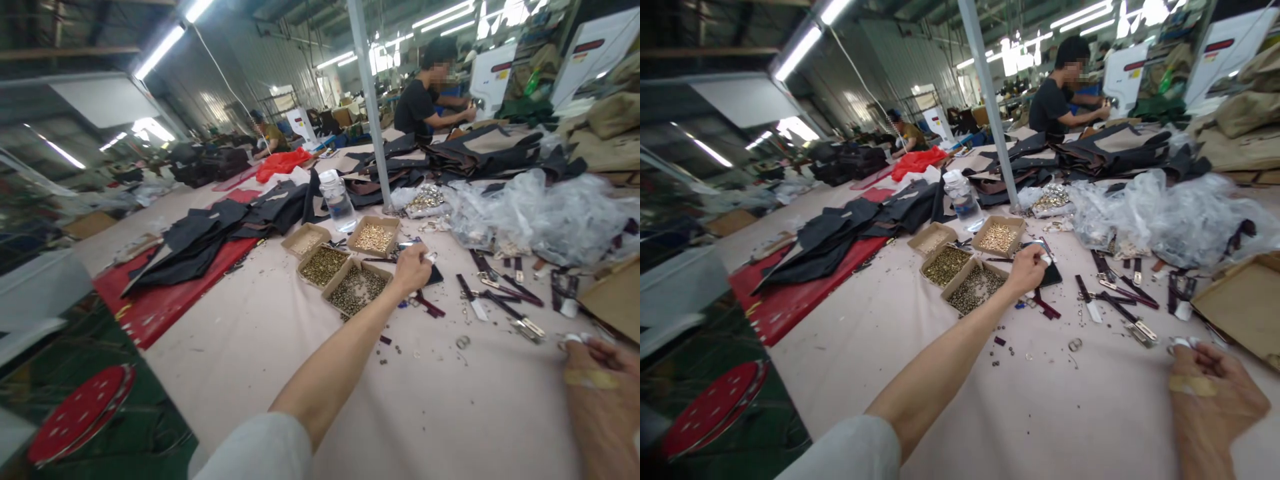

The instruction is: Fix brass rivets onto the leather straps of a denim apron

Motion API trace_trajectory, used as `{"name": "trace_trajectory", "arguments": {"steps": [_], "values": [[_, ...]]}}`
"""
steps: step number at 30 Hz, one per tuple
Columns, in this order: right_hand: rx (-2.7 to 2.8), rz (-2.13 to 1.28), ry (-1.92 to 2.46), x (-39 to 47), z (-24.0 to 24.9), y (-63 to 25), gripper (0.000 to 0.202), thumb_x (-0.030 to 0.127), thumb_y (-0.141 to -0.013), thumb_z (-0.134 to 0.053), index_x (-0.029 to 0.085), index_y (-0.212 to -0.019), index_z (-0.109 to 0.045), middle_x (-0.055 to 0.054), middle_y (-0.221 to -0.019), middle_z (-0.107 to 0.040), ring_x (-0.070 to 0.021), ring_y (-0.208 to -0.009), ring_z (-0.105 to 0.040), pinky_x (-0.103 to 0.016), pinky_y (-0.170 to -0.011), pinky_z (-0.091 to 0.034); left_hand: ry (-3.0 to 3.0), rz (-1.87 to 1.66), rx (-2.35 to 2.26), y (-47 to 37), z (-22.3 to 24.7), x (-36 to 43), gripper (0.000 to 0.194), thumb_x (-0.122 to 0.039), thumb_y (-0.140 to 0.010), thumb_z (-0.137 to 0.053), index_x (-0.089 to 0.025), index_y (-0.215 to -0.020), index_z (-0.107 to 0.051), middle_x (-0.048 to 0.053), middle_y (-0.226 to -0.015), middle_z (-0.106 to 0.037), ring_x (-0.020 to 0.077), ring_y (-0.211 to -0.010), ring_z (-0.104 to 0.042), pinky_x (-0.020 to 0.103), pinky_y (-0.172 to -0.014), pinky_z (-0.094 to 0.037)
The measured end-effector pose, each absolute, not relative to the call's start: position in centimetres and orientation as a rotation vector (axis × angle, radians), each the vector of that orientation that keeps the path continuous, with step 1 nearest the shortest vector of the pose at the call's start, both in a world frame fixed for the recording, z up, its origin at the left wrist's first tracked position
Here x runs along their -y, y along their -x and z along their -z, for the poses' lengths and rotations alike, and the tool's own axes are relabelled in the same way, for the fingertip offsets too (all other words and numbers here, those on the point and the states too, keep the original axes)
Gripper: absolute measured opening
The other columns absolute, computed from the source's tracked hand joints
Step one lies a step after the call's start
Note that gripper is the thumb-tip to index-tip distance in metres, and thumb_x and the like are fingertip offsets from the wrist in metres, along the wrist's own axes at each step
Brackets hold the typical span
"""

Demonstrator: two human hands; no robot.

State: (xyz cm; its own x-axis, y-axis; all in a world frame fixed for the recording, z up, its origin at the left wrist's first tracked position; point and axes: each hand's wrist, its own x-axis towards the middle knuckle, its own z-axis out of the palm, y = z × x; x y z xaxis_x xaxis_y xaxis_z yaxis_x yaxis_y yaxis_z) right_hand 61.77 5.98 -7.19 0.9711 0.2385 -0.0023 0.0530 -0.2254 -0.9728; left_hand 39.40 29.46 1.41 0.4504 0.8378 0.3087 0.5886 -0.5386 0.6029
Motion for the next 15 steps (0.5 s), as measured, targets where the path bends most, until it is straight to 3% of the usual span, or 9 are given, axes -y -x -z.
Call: {"name": "trace_trajectory", "arguments": {"steps": [4,9,15], "values": [[0.301,-0.089,1.784,-6.2,8.7,-62.5,0.039,0.036,-0.061,-0.077,0.027,-0.098,-0.078,-0.009,-0.072,-0.067,-0.0221,-0.053,-0.056,-0.041,-0.053,-0.041,-2.142,-0.746,-1.255,-35.5,-3.3,-26.6,0.007,-0.014,-0.075,-0.056,-0.017,-0.075,-0.063,0.001,-0.073,-0.065,0.0135,-0.068,-0.055,0.025,-0.065,-0.041],[0.310,-0.010,1.749,-6.2,8.8,-62.5,0.039,0.033,-0.062,-0.079,0.024,-0.099,-0.079,-0.011,-0.077,-0.070,-0.0233,-0.057,-0.060,-0.042,-0.056,-0.045,-2.225,-0.618,-1.337,-32.5,-3.6,-22.2,0.009,-0.009,-0.068,-0.056,-0.016,-0.067,-0.062,0.002,-0.069,-0.064,0.0137,-0.065,-0.055,0.026,-0.064,-0.041],[0.340,-0.009,1.806,-6.5,7.0,-62.3,0.038,0.029,-0.062,-0.077,0.014,-0.096,-0.078,-0.005,-0.067,-0.065,-0.0199,-0.057,-0.058,-0.033,-0.055,-0.046,-2.217,-0.174,-1.039,-32.4,-3.9,-18.2,0.004,-0.015,-0.064,-0.062,-0.017,-0.067,-0.062,0.001,-0.067,-0.064,0.0139,-0.063,-0.056,0.025,-0.059,-0.040]]}}
